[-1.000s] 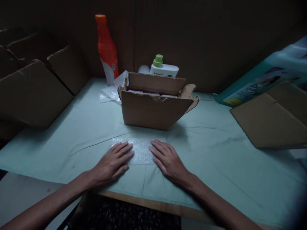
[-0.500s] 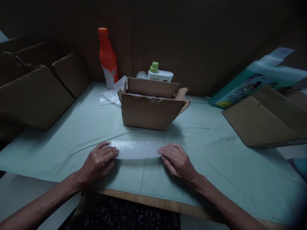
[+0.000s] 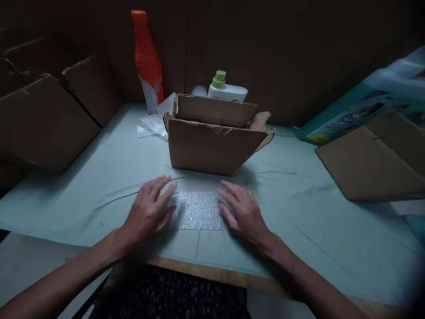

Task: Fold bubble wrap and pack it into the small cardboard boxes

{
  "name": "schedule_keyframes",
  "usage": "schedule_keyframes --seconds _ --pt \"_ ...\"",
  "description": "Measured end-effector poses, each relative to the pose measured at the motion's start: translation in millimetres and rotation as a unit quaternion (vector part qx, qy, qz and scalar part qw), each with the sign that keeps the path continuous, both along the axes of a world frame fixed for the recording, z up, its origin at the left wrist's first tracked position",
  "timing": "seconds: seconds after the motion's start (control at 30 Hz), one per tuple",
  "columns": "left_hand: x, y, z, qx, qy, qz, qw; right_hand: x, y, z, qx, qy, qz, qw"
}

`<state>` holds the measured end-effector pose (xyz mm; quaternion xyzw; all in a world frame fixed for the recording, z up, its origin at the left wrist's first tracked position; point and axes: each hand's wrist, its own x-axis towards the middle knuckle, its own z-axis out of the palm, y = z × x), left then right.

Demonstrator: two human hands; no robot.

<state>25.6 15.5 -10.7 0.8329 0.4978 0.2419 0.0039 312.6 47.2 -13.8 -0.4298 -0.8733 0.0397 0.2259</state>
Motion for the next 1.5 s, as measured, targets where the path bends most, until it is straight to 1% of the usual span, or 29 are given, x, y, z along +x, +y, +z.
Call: schedule_keyframes --seconds 0.07,0.13,0.17,0.2,0.23,0.27,0.33,0.37,0.4,0.43,0.47,0.53,0.63,0.73,0.8,0.87,0.93,1.0,1.1,1.13,1.2,1.27,1.3,1.33,1.37,1.4,1.43,1.47,1.5 --pt "12.2 -8.1 -2.3 -0.031 0.039 -0.087 0.995 -14.0 -8.7 3.1 -0.024 -0.027 0.081 0.996" --pt "10.4 -15.0 -7.5 -0.084 0.082 -0.161 0.980 -13.0 -14.1 1.3 -0.047 -0.054 0.143 0.987" --pt "3.6 -18.0 -9.9 -0.109 0.095 -0.180 0.973 -5.2 -15.1 -0.9 -0.053 -0.058 0.148 0.986" --pt "-6.1 -20.7 -11.5 -0.125 0.095 -0.181 0.971 6.7 -14.9 -3.3 -0.053 -0.052 0.127 0.989" --pt "-17.4 -23.0 -12.1 -0.129 0.082 -0.164 0.975 21.1 -13.7 -5.3 -0.050 -0.038 0.086 0.994" --pt "-28.6 -24.7 -11.7 -0.121 0.058 -0.129 0.983 35.7 -11.4 -6.7 -0.046 -0.019 0.035 0.998" --pt "-44.7 -25.4 -9.8 -0.090 0.012 -0.023 0.996 57.6 -4.7 -7.1 -0.039 0.009 -0.046 0.998" --pt "-47.8 -24.1 -9.0 -0.074 0.002 0.033 0.997 62.0 -0.6 -6.7 -0.039 0.012 -0.064 0.997" --pt "-47.3 -21.9 -8.8 -0.068 0.003 0.080 0.994 61.7 3.8 -6.3 -0.041 0.007 -0.067 0.997" --pt "-43.6 -19.1 -9.2 -0.073 0.011 0.112 0.991 57.2 8.2 -6.0 -0.047 -0.004 -0.062 0.997" --pt "-37.7 -16.1 -10.0 -0.082 0.019 0.129 0.988 50.0 12.5 -5.8 -0.053 -0.016 -0.054 0.997" --pt "-23.6 -10.9 -12.0 -0.105 0.016 0.130 0.986 33.1 18.8 -5.6 -0.069 -0.034 -0.040 0.996" --pt "-10.5 -8.3 -12.0 -0.129 -0.062 0.110 0.984 19.1 19.4 -3.3 -0.081 -0.008 -0.028 0.996" --pt "-11.5 -12.6 -8.8 -0.188 -0.155 0.121 0.962 23.1 12.7 0.0 -0.118 0.058 -0.038 0.991" --pt "-15.1 -17.0 -8.2 -0.221 -0.183 0.132 0.949 29.7 8.8 0.8 -0.160 0.106 -0.065 0.979" --pt "-17.8 -20.8 -10.1 -0.217 -0.184 0.133 0.950 36.3 6.0 0.9 -0.207 0.155 -0.088 0.962" --pt "-19.0 -23.9 -13.2 -0.192 -0.169 0.120 0.959 43.2 2.2 2.2 -0.251 0.184 -0.086 0.946" --pt "-19.4 -26.9 -16.5 -0.173 -0.154 0.095 0.968 50.6 -5.3 5.5 -0.282 0.180 -0.066 0.940" --pt "-18.9 -30.8 -20.7 -0.148 -0.143 0.030 0.978 59.3 -23.6 11.1 -0.303 0.128 -0.004 0.944" --pt "-18.5 -31.6 -21.6 -0.145 -0.135 0.009 0.980 60.2 -30.1 12.2 -0.302 0.103 0.015 0.948" --pt "-17.4 -31.2 -20.8 -0.145 -0.105 -0.027 0.984 58.0 -40.5 13.6 -0.278 0.050 0.030 0.959" --pt "-16.6 -26.9 -12.1 -0.149 -0.050 -0.059 0.986 51.4 -43.6 18.7 -0.233 0.011 0.032 0.972" --pt "-16.5 -23.0 -3.1 -0.143 -0.022 -0.078 0.986 47.3 -41.8 24.9 -0.203 0.002 0.042 0.978" --pt "-16.5 -17.9 9.6 -0.127 -0.002 -0.095 0.987 43.2 -37.7 34.4 -0.166 0.003 0.057 0.984" --pt "-16.4 -11.7 25.8 -0.095 0.008 -0.106 0.990 39.4 -31.5 47.3 -0.121 0.014 0.074 0.990" --pt "-16.0 -4.6 45.0 -0.045 0.005 -0.107 0.993 36.1 -23.4 63.2 -0.068 0.036 0.084 0.994" --pt "-15.0 3.3 66.2 0.023 -0.010 -0.091 0.996 33.2 -13.4 81.4 -0.007 0.066 0.081 0.995" --pt "-13.3 12.1 88.0 0.109 -0.032 -0.060 0.992 30.4 -1.7 100.6 0.057 0.100 0.067 0.991" --pt "-10.8 21.8 108.9 0.198 -0.053 -0.013 0.979 27.8 11.9 119.4 0.120 0.138 0.047 0.982"
